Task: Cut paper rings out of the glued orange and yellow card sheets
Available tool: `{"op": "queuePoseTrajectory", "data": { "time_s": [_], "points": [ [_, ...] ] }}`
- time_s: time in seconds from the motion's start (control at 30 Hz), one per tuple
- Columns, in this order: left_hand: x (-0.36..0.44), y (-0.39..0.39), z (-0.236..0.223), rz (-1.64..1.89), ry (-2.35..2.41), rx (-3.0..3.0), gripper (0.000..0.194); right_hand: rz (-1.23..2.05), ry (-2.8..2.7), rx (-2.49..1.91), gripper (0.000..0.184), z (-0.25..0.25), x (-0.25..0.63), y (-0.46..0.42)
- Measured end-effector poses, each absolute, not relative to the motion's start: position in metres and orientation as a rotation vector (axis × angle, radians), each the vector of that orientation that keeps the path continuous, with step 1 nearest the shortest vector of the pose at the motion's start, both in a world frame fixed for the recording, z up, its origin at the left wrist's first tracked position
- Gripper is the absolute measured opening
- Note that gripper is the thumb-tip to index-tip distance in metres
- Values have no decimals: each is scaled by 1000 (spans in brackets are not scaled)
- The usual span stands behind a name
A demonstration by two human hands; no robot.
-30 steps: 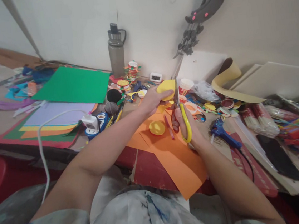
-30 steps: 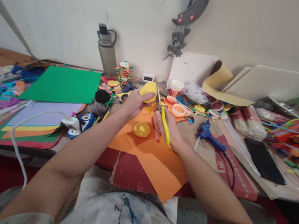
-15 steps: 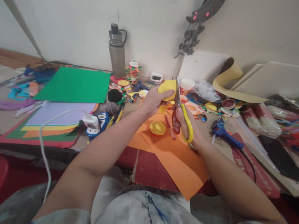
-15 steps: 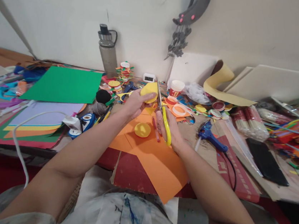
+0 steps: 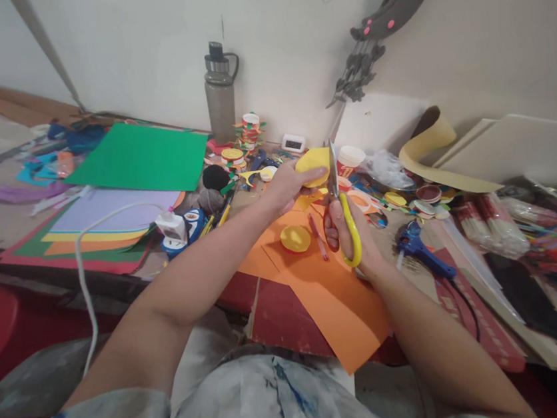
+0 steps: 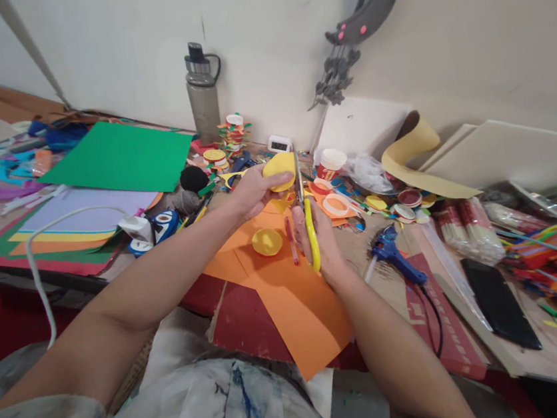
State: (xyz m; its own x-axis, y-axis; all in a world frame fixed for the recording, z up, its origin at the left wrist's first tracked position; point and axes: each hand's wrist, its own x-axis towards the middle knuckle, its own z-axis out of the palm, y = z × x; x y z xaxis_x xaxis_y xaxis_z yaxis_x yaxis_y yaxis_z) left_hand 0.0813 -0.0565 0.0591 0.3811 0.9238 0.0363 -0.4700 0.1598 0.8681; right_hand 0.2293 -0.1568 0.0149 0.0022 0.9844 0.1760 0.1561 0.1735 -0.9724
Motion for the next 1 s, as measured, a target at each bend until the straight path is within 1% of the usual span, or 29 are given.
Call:
{"op": "queuePoseTrajectory", "data": {
  "time_s": [0.13,0.3,0.47,0.7,1.0],
  "points": [
    [80,-56,61,1088,590,942,27,956,-1399,-1202,77,15,230,-157],
    [80,-58,62,1116,563,923,33,861,-1451,-1230,74,13,233,-156],
    [81,-58,61,1120,609,959,32,922,-1497,-1191,77,21,228,-159],
    [82,-57,58,1123,629,986,24,938,-1509,-1168,81,26,225,-159],
    [82,-53,54,1106,631,1015,29,974,-1462,-1179,81,26,227,-161]
  ]
}}
